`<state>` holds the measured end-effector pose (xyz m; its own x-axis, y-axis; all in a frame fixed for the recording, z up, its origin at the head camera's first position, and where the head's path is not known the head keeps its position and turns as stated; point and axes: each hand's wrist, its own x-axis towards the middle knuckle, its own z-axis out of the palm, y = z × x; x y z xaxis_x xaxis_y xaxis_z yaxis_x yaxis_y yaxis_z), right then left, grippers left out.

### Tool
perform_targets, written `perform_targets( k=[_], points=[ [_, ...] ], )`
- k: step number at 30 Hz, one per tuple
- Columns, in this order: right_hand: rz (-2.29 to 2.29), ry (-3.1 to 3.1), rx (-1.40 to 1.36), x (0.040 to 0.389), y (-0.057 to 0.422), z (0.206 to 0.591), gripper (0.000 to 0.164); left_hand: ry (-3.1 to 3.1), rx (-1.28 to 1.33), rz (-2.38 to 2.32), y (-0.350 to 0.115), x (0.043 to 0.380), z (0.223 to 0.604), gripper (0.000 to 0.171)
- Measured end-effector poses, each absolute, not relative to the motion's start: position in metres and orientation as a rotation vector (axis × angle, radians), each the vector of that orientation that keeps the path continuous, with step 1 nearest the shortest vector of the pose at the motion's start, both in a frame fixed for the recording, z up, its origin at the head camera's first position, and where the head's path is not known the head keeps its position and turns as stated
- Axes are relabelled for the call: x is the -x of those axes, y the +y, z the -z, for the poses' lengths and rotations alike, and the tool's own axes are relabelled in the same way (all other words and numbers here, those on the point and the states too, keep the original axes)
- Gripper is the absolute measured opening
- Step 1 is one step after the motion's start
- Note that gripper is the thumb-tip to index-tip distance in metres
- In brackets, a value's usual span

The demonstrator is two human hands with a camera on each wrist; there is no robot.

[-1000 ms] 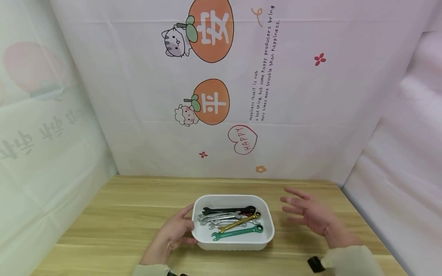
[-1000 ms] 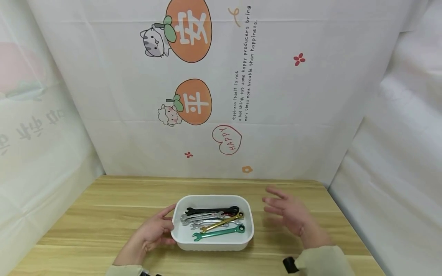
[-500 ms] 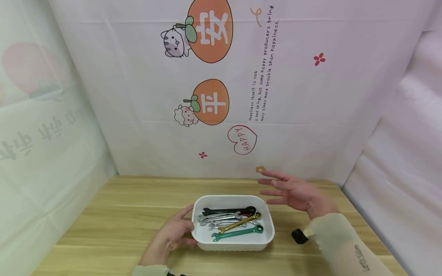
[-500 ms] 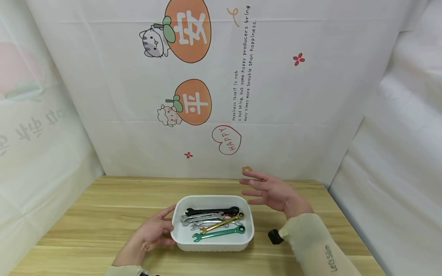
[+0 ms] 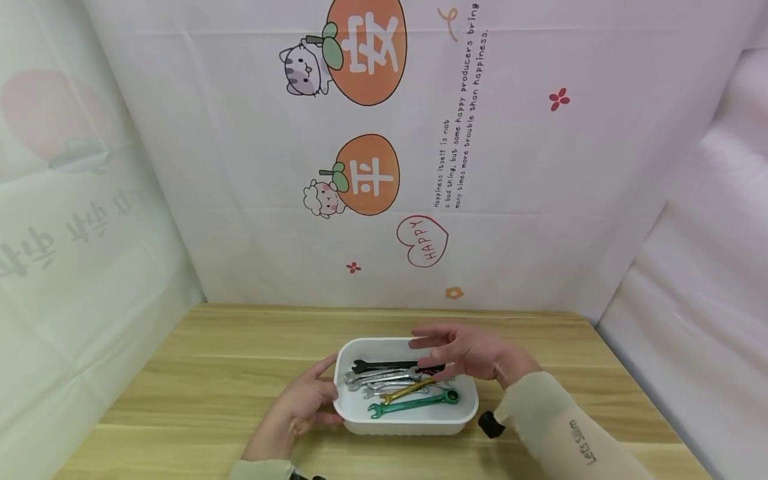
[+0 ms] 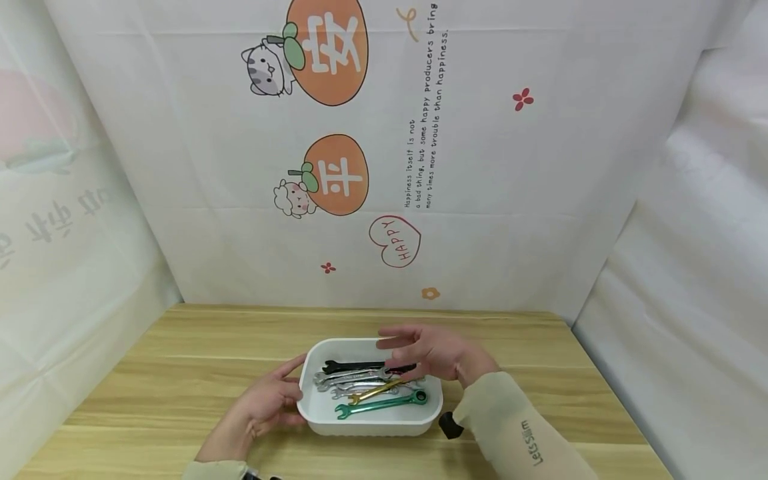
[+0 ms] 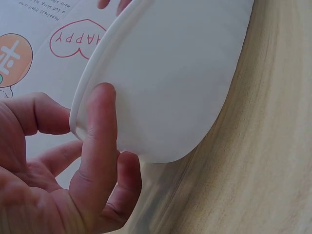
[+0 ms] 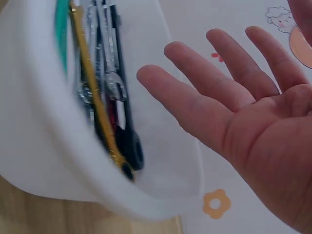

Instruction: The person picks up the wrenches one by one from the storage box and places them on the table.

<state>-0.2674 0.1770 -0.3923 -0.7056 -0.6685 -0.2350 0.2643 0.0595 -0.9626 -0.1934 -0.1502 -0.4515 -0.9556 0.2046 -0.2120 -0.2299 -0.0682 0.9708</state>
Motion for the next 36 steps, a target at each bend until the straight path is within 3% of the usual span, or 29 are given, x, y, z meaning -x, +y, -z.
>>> perform_targets(
  k=[36],
  points=[
    [1.396,1.986,0.541,0.259,0.151,0.428,0.039,1.904,0.036,-2.112,-0.151,0.193,0.449,0.088]
  ],
)
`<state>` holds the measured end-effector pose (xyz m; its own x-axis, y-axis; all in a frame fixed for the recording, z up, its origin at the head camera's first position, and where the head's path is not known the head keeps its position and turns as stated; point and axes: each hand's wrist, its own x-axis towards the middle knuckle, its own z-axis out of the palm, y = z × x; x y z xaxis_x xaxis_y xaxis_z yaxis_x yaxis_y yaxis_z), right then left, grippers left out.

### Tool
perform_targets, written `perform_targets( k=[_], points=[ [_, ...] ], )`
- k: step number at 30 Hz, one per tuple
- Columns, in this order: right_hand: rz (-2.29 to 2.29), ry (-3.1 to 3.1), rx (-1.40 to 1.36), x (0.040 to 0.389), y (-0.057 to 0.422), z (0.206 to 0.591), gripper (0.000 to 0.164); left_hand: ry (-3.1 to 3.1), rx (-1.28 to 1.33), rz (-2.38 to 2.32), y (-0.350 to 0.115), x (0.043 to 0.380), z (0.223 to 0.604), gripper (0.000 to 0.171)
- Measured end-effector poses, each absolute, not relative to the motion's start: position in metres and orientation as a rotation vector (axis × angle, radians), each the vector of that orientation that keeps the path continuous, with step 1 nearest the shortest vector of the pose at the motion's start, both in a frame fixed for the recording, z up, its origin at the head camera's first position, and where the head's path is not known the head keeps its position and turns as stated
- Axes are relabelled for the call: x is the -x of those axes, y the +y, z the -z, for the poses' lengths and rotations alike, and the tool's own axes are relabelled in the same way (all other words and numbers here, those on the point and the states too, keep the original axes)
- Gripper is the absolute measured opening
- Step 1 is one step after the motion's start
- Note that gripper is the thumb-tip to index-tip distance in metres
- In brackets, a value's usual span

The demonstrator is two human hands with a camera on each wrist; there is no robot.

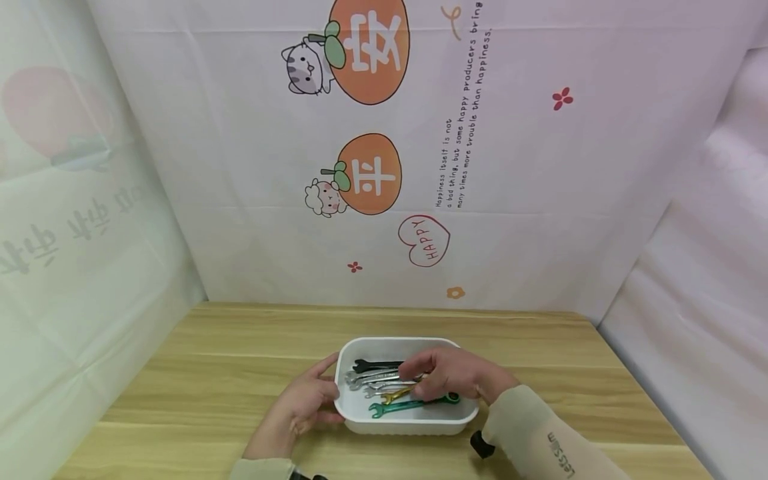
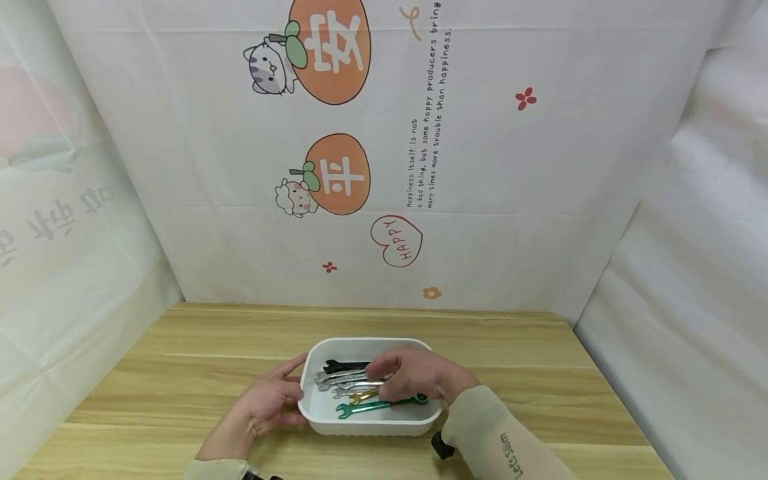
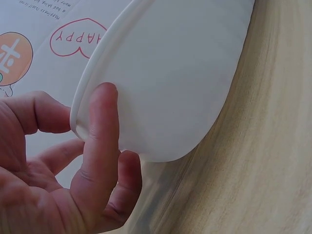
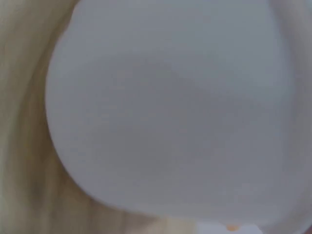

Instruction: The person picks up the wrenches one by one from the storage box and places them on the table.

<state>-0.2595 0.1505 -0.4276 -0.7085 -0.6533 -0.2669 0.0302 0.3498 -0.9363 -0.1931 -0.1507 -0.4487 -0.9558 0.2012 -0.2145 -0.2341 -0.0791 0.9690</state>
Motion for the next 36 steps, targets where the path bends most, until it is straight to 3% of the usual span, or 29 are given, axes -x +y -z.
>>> perform_targets(
  k=[11,36],
  points=[
    [1.016,2.349,0.814,0.258,0.143,0.429,0.039,1.905,0.035,-2.106,-0.152,0.193,0.45,0.088],
    [1.051,2.248,0.786,0.241,0.133,0.443,0.049,1.894,0.031,-2.117,-0.152,0.194,0.45,0.089]
  ],
)
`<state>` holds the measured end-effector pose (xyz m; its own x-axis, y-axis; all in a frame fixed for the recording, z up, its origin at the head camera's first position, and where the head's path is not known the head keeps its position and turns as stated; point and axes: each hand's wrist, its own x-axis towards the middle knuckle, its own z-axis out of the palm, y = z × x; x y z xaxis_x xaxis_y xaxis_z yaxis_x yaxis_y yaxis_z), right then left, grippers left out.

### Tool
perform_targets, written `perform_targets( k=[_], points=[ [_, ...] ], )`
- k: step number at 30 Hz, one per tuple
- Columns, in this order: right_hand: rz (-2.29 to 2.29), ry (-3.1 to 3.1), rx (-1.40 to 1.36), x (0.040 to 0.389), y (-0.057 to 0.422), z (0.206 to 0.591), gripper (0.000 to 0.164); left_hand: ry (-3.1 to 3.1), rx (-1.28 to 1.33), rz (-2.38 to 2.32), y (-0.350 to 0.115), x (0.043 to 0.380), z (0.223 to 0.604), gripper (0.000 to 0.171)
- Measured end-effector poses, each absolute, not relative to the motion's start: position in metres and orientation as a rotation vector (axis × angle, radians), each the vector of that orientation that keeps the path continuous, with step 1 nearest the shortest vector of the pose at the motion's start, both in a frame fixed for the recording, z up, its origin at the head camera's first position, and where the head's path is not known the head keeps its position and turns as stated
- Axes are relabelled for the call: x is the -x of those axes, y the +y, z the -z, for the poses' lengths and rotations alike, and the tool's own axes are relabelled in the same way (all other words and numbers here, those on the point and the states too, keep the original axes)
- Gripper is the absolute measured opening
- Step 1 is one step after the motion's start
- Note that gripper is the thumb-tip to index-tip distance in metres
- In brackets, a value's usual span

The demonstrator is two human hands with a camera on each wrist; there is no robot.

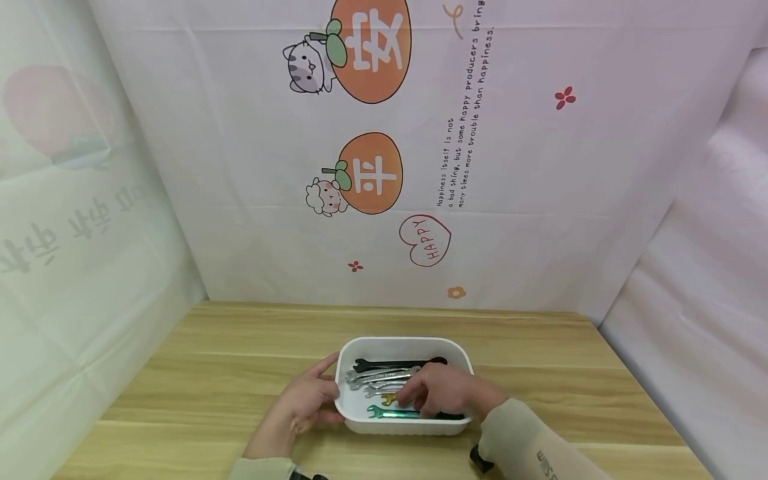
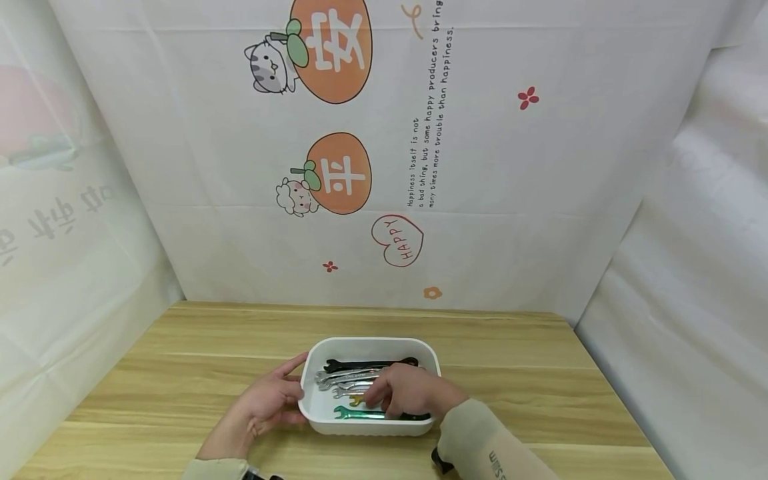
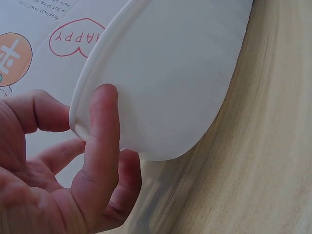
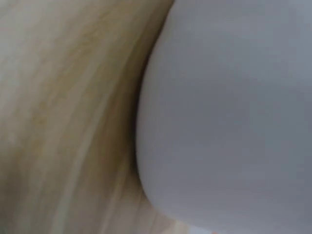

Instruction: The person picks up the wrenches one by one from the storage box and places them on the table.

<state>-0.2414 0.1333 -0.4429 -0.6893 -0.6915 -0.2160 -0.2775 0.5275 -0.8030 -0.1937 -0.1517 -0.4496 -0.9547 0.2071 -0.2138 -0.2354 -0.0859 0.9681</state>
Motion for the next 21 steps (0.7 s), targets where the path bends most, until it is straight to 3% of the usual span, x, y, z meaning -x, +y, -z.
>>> perform_targets(
  k=[21],
  points=[
    [0.73,2.557,1.045,0.2413,0.1317,0.4477,0.05,1.898,0.051,-2.113,-0.1503,0.1947,0.4511,0.089]
  ],
)
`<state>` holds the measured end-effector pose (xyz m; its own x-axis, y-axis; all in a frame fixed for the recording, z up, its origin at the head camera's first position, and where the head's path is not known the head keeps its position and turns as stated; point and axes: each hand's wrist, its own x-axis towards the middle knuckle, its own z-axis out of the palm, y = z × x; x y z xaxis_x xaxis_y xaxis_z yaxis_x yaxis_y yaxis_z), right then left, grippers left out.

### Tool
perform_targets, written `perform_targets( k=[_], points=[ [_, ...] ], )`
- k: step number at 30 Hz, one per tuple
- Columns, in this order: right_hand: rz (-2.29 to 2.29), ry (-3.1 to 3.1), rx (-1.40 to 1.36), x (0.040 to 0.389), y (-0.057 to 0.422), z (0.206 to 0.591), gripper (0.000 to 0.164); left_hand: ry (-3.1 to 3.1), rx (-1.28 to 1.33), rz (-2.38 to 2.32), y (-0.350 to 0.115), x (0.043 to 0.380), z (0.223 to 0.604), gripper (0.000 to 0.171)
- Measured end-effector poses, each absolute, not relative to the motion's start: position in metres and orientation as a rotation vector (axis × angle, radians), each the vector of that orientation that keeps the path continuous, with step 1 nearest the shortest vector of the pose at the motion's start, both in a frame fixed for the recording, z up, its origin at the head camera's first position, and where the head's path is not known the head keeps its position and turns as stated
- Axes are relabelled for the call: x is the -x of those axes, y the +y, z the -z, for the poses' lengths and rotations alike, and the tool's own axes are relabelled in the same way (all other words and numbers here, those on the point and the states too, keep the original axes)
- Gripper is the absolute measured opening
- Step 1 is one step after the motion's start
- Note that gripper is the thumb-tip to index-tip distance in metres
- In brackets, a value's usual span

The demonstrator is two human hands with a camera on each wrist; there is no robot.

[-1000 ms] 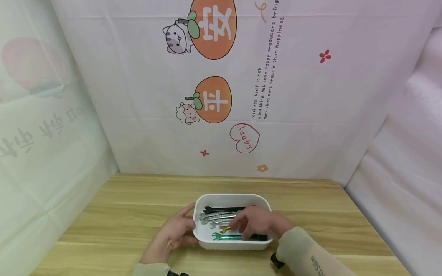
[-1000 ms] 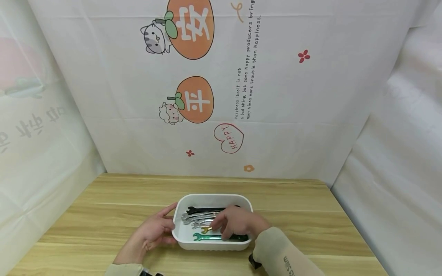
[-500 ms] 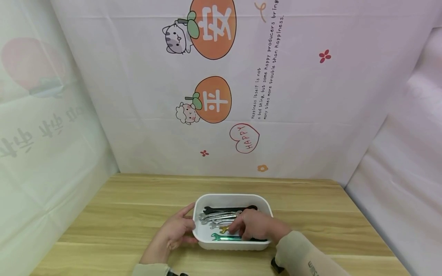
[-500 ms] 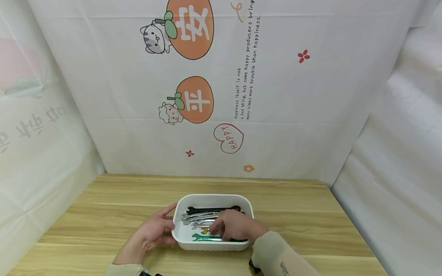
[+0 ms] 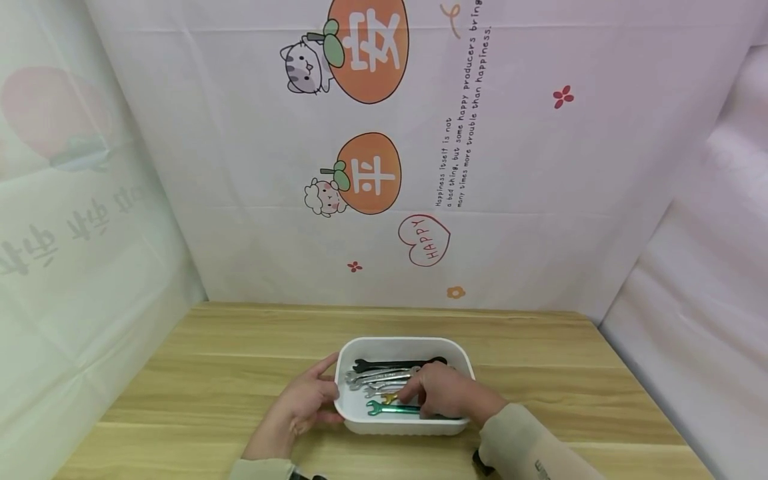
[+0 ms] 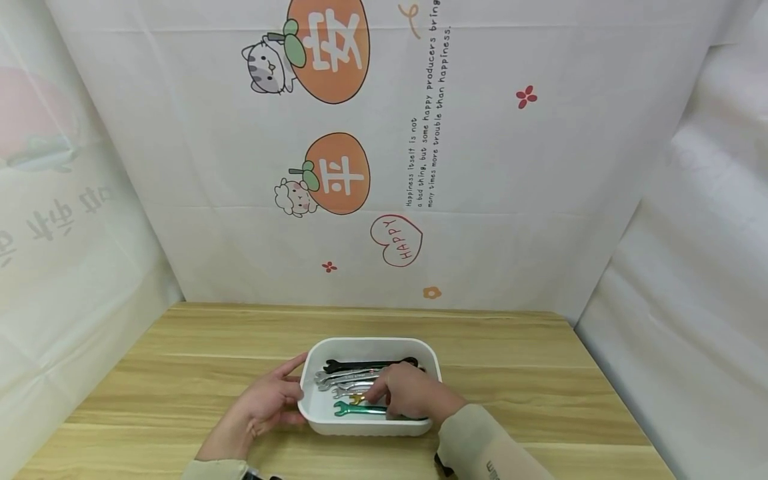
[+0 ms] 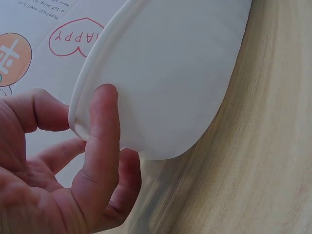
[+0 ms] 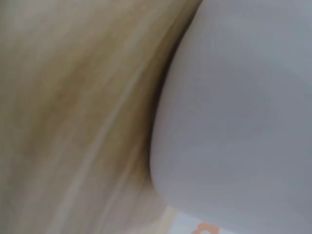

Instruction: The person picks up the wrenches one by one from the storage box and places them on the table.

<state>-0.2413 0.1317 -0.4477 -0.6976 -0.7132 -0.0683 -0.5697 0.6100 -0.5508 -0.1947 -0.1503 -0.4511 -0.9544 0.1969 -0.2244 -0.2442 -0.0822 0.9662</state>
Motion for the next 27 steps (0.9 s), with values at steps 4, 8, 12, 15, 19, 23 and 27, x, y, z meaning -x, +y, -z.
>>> perform_targets(
  k=[4,8,12,15,19,23,27],
  points=[
    [0.633,2.591,1.094,0.2426,0.1316,0.4484,0.05,1.9,0.049,-2.11,-0.1503,0.1948,0.4511,0.089],
    [0.603,2.603,1.133,0.2447,0.1311,0.4501,0.049,1.898,0.04,-2.108,-0.1507,0.1956,0.4522,0.089],
    [0.616,2.599,1.179,0.2457,0.131,0.4504,0.05,1.894,0.047,-2.107,-0.1519,0.1962,0.4522,0.089],
    [0.646,2.593,1.197,0.246,0.1308,0.4502,0.051,1.887,0.058,-2.112,-0.1523,0.1966,0.4514,0.09],
    [0.641,2.619,1.203,0.2468,0.1301,0.4506,0.053,1.887,0.048,-2.117,-0.1524,0.1964,0.4511,0.091],
    [0.595,2.662,1.201,0.2481,0.1297,0.452,0.054,1.898,0.051,-2.112,-0.1523,0.1959,0.4513,0.09],
    [0.639,2.658,1.16,0.2487,0.1309,0.4517,0.053,1.903,0.047,-2.11,-0.1523,0.1953,0.4505,0.09]
  ],
)
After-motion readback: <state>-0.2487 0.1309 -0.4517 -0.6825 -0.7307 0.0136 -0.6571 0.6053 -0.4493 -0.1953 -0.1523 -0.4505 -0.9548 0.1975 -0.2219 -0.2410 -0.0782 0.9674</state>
